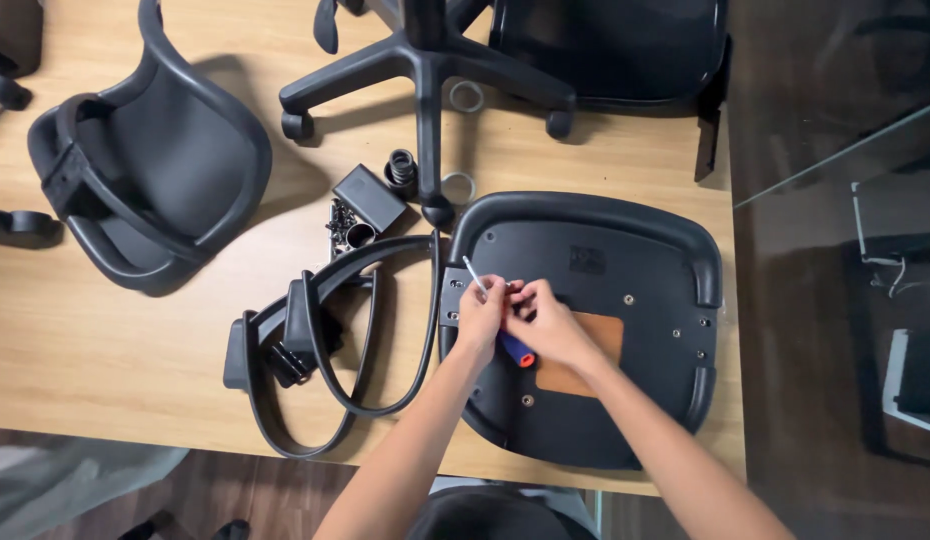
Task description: The person assembles an office chair on a wooden table. They position the black seat cushion upside down, align the mounting plate and armrest frame, then use a screwdriver to drive screws into the seat base, working around the plate while holding the seat steady.
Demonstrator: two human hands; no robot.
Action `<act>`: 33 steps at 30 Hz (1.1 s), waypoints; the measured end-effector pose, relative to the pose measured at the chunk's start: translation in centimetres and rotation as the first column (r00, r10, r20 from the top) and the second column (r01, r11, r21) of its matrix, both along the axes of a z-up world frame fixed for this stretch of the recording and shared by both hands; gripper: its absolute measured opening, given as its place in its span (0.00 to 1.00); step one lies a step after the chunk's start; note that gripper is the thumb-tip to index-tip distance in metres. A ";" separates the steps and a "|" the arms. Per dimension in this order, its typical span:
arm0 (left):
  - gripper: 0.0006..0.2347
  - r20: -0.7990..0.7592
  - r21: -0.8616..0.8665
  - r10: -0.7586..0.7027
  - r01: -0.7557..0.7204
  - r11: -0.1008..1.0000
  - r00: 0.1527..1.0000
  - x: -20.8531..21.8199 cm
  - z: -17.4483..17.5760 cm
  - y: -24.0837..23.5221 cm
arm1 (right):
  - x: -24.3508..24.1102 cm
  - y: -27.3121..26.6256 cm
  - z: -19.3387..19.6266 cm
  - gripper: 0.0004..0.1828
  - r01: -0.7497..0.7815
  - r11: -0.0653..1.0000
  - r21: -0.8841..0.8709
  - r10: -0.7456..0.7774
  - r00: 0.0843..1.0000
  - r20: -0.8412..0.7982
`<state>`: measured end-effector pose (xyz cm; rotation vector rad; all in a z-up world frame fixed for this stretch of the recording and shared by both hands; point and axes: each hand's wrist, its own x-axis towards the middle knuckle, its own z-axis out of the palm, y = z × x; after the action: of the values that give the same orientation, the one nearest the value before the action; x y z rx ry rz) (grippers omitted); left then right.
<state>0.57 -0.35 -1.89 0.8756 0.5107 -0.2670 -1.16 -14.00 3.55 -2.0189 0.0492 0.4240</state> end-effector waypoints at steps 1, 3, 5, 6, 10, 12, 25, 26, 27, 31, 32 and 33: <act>0.05 -0.001 -0.001 0.004 -0.004 1.000 1.000 -0.1 -0.7 0.0 | 0.0 0.1 -0.2 0.27 -0.004 1.000 -0.001 0.004 1.000 -0.001; 0.06 0.069 0.084 -0.012 0.007 0.996 0.998 -0.4 -1.8 0.3 | 0.1 0.6 -0.4 0.29 -0.140 0.990 0.012 0.139 0.987 0.080; 0.06 0.036 0.049 0.001 -0.003 0.999 0.999 -0.2 -0.3 0.8 | 0.4 1.1 1.4 0.29 -0.169 0.985 -0.041 0.169 0.986 -0.002; 0.06 0.004 0.014 0.009 -0.009 1.000 1.000 0.0 0.5 0.9 | 0.7 1.2 2.3 0.30 -0.197 0.976 -0.091 0.190 0.978 -0.083; 0.05 0.071 0.078 -0.011 0.006 0.997 0.997 2.3 -1.0 1.9 | 1.3 -1.0 0.0 0.21 -0.299 0.954 -0.022 0.293 0.946 -0.140; 0.04 0.106 0.025 0.079 -0.082 0.996 0.991 3.7 -1.8 3.0 | 2.0 -2.1 1.8 0.10 -0.308 0.944 0.118 0.329 0.902 -0.279; 0.13 -0.068 -0.135 -0.185 0.175 0.975 0.980 3.4 -1.1 1.6 | 5.0 -0.6 4.9 0.13 -0.017 0.996 0.092 0.008 0.995 0.096; 0.13 -0.074 -0.131 -0.198 0.188 0.973 0.977 3.5 -1.2 1.3 | 5.2 0.3 5.2 0.14 -0.061 0.998 0.029 0.054 0.978 0.200; 0.13 -0.080 -0.128 -0.212 0.201 0.971 0.974 3.6 -1.3 1.1 | 5.5 1.1 5.5 0.15 -0.099 0.994 -0.036 0.105 0.949 0.298; 0.12 -0.094 -0.127 -0.150 0.137 0.982 0.984 4.2 -1.5 1.7 | 6.9 1.9 4.4 0.15 -0.093 0.982 -0.163 0.143 0.934 0.328; 0.12 -0.075 -0.074 -0.151 0.145 0.987 0.986 4.4 -1.5 2.0 | 7.2 2.0 4.2 0.13 -0.093 0.978 -0.184 0.149 0.937 0.315; 0.12 -0.057 -0.019 -0.153 0.152 0.988 0.987 4.6 -1.5 2.3 | 7.5 2.1 4.0 0.13 -0.093 0.974 -0.206 0.154 0.941 0.302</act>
<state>5.21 1.92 -3.35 0.8958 0.4954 -0.4366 6.36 -11.88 7.52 -2.2635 -0.2472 0.1727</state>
